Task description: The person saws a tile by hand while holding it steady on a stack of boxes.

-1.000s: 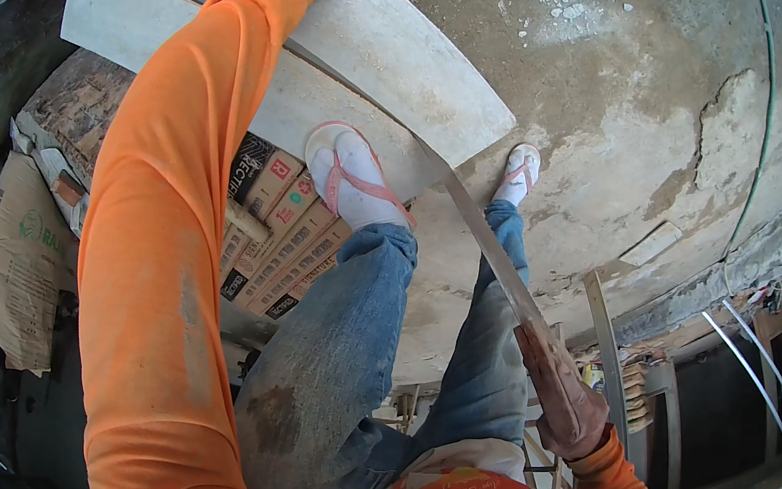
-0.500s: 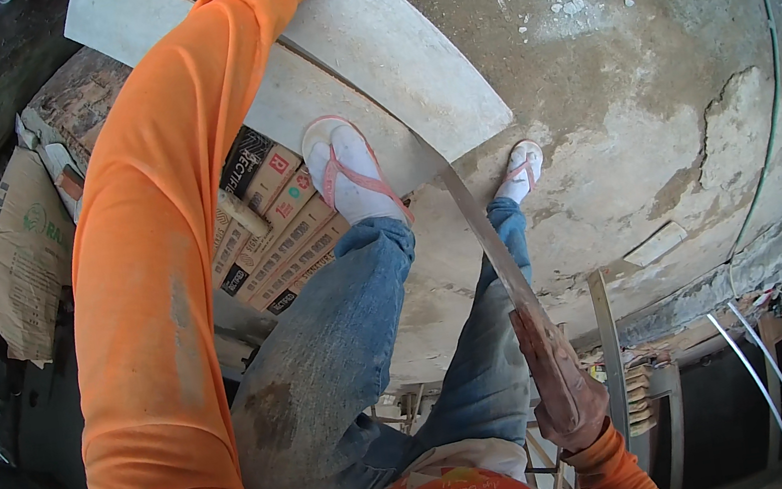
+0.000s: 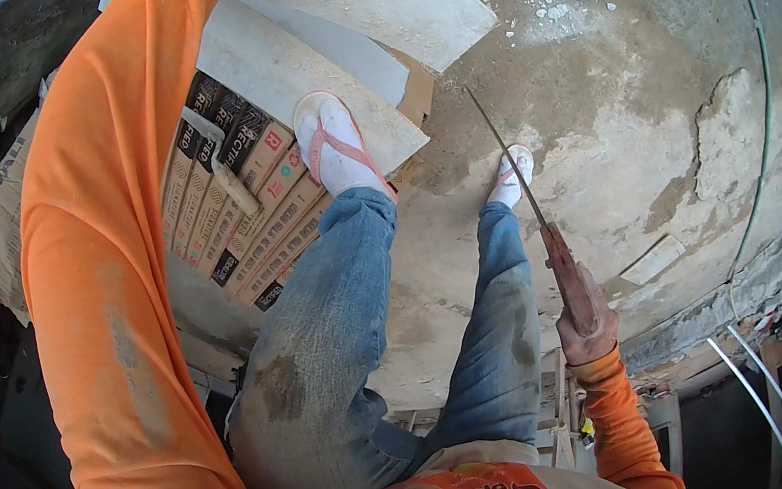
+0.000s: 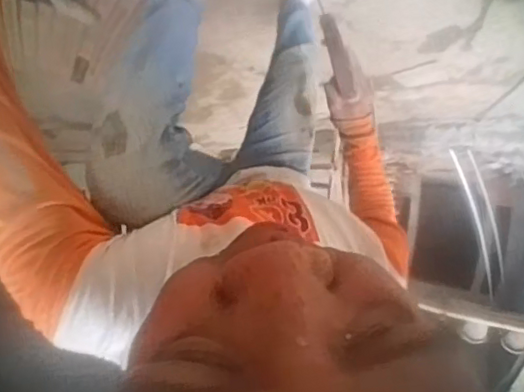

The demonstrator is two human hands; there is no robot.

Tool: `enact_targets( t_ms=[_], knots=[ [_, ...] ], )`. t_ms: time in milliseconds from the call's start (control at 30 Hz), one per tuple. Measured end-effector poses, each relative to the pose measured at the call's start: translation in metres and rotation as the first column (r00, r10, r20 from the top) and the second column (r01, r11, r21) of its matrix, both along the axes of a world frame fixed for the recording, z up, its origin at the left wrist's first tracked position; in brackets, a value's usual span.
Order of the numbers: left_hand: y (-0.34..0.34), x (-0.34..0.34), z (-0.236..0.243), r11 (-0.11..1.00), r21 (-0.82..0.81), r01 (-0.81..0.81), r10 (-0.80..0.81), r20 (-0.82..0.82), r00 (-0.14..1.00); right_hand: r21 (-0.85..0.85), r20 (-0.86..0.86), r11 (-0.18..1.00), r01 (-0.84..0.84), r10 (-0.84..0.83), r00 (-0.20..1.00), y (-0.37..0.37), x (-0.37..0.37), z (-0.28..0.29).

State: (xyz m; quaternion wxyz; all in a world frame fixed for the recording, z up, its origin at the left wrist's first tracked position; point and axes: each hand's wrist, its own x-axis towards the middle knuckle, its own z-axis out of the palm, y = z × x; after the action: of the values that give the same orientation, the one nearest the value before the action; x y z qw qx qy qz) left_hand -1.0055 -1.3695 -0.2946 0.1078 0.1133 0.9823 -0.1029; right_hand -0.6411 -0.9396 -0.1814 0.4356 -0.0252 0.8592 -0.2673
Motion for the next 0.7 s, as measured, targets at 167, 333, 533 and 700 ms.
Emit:
enact_targets(
  t_ms=[167, 333, 533, 700],
  knots=[
    [-0.028, 0.056, 0.075, 0.960, -0.146, -0.240, 0.240, -0.020, 0.971, -0.163, 0.071, 0.903, 0.398, -0.391, 0.917, 0.072, 0.004, 0.011],
    [-0.116, 0.208, 0.124, 0.602, -0.244, -0.760, 0.797, 0.236, 0.556, -0.278, -0.014, 0.883, 0.378, -0.397, 0.918, 0.065, 0.010, 0.022],
    [-0.139, 0.502, 0.133, 0.007, -0.063, -0.998, 0.947, 0.322, -0.014, -0.357, -0.319, 0.934, 0.016, -0.138, 0.938, -0.020, 0.038, 0.001],
    [-0.088, 0.683, 0.107, -0.370, 0.103, -0.923, 0.909, 0.247, -0.336, -0.519, -0.620, 0.743, -0.422, 0.012, 0.785, -0.121, 0.023, -0.044]
  ],
)
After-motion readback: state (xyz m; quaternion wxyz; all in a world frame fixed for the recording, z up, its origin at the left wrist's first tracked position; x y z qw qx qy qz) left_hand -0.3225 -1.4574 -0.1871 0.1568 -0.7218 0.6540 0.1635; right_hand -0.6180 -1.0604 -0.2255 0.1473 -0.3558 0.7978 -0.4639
